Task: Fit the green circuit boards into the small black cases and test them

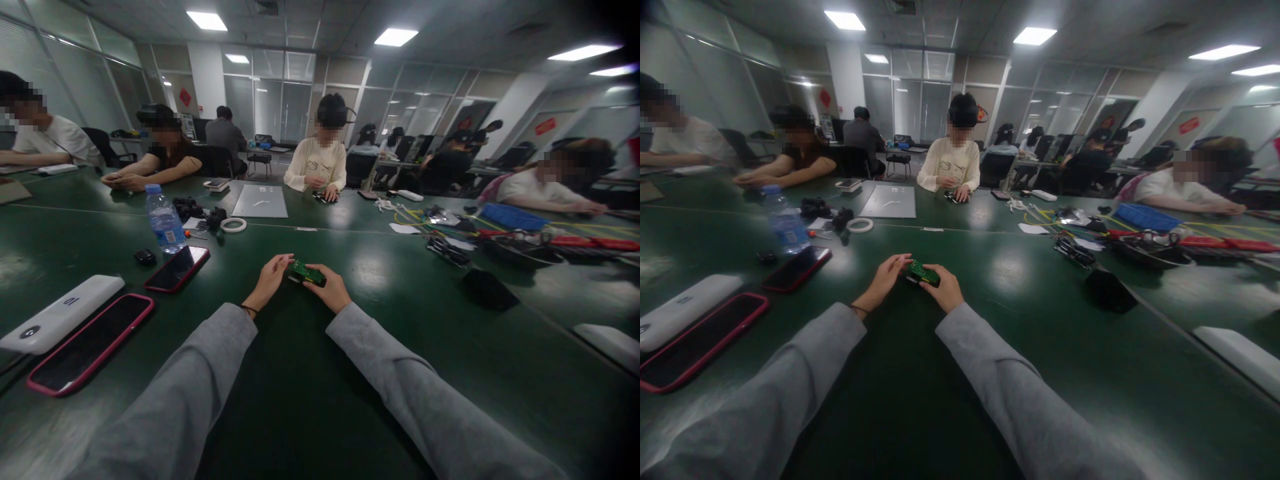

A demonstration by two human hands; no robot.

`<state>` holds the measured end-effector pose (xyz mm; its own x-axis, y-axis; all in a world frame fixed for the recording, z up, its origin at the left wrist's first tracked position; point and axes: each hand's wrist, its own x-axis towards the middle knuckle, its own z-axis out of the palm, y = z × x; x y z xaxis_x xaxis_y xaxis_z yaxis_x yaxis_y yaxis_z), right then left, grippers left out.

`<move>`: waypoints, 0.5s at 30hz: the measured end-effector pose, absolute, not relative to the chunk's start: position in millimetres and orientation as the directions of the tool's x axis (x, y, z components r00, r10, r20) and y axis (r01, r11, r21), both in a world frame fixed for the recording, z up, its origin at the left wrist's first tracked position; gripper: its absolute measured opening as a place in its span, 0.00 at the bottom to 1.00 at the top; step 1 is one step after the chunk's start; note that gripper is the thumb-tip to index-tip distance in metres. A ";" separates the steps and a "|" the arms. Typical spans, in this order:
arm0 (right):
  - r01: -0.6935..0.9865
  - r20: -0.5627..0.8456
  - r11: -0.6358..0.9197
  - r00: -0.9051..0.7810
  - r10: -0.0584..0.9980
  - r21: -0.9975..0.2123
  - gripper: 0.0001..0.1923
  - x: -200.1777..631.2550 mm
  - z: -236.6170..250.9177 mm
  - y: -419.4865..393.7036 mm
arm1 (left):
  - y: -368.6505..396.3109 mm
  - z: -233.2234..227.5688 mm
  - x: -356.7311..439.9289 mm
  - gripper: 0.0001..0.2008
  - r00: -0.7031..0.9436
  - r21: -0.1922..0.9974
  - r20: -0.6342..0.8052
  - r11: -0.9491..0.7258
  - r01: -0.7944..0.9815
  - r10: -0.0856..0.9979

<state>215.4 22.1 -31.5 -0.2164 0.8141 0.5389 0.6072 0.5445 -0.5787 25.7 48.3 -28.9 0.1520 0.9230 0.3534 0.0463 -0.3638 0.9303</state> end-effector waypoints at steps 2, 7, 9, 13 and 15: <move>0.637 0.547 0.529 -0.196 0.814 -0.560 0.21 223.3 -31.6 25.5 | 49.5 -29.4 25.0 0.21 0.143 0.935 0.338 -0.349 0.064 0.930; 0.784 0.663 0.404 0.012 0.748 -0.470 0.21 280.6 -31.8 41.3 | 51.8 -29.1 24.0 0.21 0.136 0.939 0.318 -0.332 0.092 0.938; 0.847 0.732 0.310 0.129 0.669 -0.433 0.22 320.3 -30.6 47.3 | 52.6 -29.2 24.1 0.21 0.142 0.940 0.318 -0.332 0.083 0.937; 0.912 0.812 0.102 0.298 0.502 -0.397 0.23 416.4 -24.4 49.7 | 53.4 -29.0 24.5 0.21 0.156 0.951 0.296 -0.306 0.047 0.942; 0.909 0.818 -0.024 0.387 0.425 -0.417 0.23 464.1 -20.6 43.7 | 53.0 -28.2 24.5 0.21 0.168 0.954 0.289 -0.298 0.025 0.942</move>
